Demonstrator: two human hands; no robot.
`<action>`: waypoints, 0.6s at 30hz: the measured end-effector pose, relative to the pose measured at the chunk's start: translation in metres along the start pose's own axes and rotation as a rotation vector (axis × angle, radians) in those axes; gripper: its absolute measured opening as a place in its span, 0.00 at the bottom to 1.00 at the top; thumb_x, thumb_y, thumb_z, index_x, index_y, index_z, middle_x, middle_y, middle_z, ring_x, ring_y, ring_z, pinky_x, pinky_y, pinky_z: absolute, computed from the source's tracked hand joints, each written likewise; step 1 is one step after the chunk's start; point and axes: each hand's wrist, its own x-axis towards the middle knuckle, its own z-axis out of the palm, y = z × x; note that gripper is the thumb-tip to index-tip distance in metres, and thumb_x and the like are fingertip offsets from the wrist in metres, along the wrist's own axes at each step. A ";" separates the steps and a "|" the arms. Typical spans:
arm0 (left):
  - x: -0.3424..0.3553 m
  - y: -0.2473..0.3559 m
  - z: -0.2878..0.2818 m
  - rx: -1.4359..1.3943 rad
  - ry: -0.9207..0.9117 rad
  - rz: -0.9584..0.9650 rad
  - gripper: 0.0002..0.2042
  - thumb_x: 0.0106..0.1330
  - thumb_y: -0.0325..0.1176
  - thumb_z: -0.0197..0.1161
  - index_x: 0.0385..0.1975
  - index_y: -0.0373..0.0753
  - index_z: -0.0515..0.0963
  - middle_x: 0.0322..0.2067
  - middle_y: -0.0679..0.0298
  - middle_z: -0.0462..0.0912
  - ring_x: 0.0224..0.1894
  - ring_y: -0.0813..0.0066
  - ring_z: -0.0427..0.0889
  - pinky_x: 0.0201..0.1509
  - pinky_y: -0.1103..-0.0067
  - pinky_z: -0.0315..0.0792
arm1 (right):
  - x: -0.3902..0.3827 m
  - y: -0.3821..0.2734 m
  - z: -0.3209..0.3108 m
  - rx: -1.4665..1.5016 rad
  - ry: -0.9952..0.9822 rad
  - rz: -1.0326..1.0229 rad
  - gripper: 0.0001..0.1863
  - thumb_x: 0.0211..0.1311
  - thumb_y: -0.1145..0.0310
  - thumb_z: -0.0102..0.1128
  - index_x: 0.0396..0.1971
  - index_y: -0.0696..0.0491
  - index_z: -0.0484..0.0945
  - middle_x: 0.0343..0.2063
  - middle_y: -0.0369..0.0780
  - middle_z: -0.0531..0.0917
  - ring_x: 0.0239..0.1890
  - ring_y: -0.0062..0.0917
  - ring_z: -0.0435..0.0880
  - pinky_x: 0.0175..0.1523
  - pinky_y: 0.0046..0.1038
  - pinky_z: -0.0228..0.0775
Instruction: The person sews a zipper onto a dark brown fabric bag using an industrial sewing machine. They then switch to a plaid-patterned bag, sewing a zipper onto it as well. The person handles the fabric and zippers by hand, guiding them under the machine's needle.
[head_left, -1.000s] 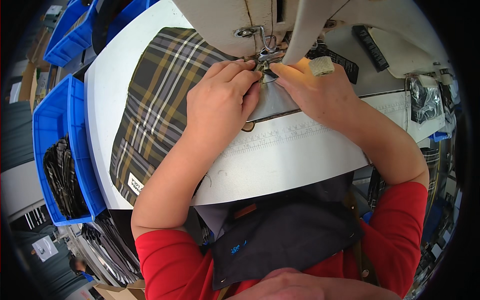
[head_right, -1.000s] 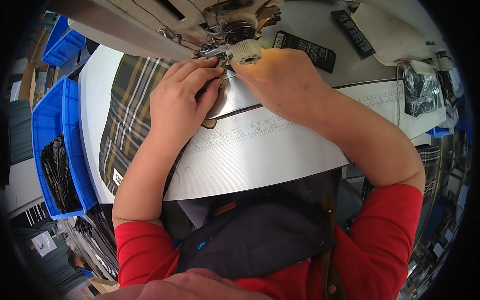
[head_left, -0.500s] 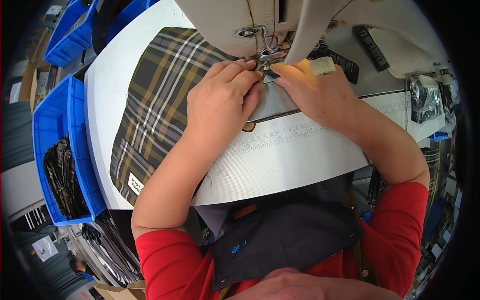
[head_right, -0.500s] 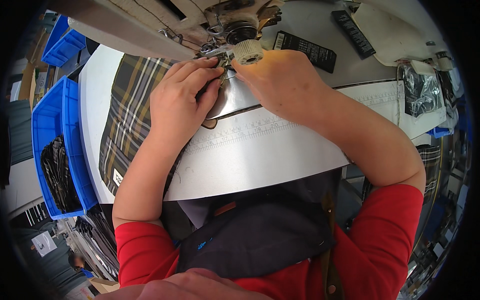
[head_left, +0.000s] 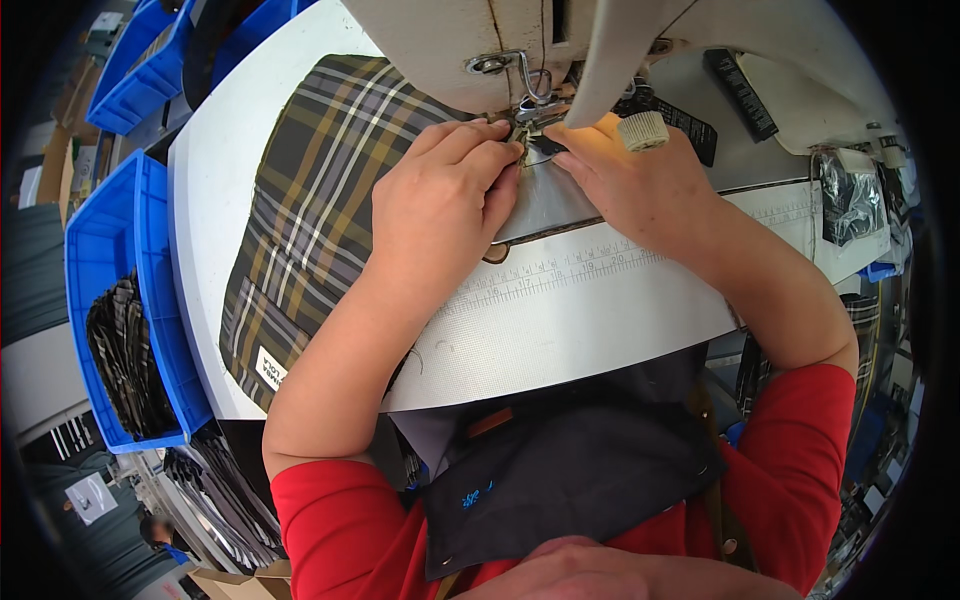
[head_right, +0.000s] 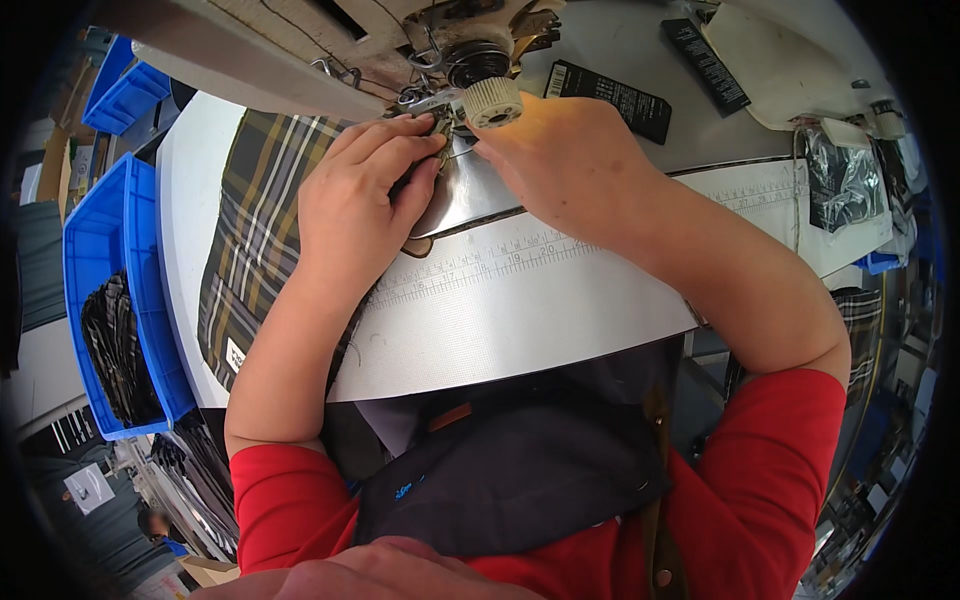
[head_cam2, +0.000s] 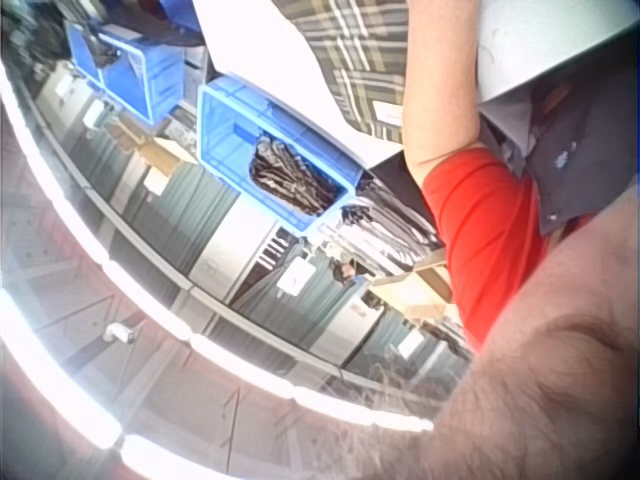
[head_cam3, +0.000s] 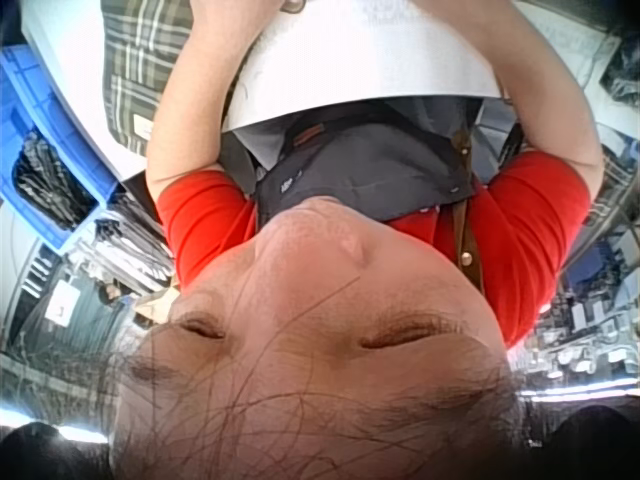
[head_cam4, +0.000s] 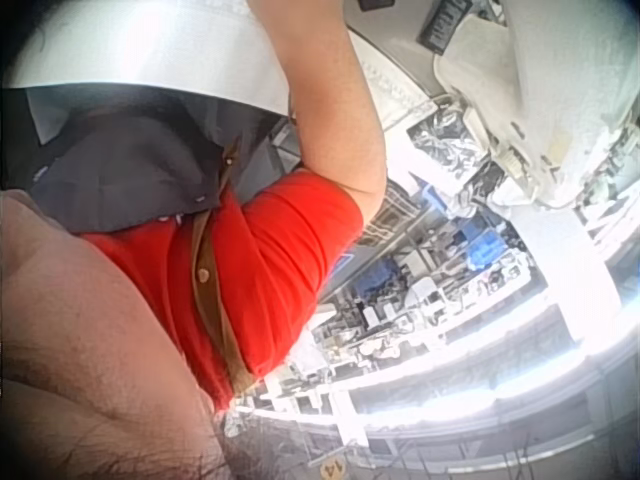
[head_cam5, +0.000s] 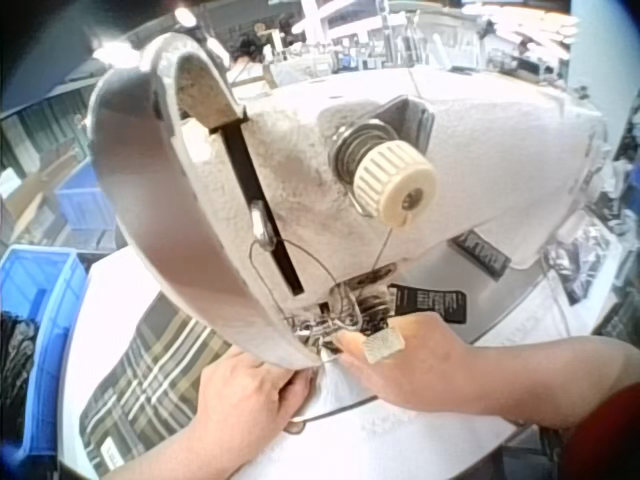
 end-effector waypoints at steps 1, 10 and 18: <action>0.000 0.000 0.000 0.001 -0.002 0.000 0.07 0.60 0.31 0.70 0.38 0.43 0.87 0.45 0.70 0.89 0.50 0.69 0.86 0.48 0.75 0.82 | -0.001 0.001 0.000 -0.028 -0.012 -0.009 0.15 0.65 0.63 0.71 0.50 0.48 0.84 0.31 0.36 0.87 0.27 0.29 0.87 0.29 0.29 0.79; 0.001 0.000 0.000 0.002 0.004 0.013 0.07 0.60 0.30 0.71 0.37 0.43 0.87 0.44 0.70 0.89 0.49 0.69 0.86 0.46 0.75 0.82 | 0.000 0.003 0.005 -0.024 0.033 -0.025 0.15 0.64 0.62 0.72 0.49 0.48 0.85 0.31 0.35 0.87 0.27 0.29 0.87 0.30 0.30 0.79; 0.000 0.000 -0.001 0.004 0.003 0.013 0.07 0.60 0.30 0.71 0.37 0.43 0.87 0.44 0.70 0.89 0.49 0.69 0.86 0.46 0.75 0.82 | 0.002 -0.002 0.001 0.027 0.022 0.009 0.05 0.65 0.66 0.66 0.32 0.51 0.81 0.21 0.38 0.81 0.26 0.33 0.85 0.31 0.33 0.78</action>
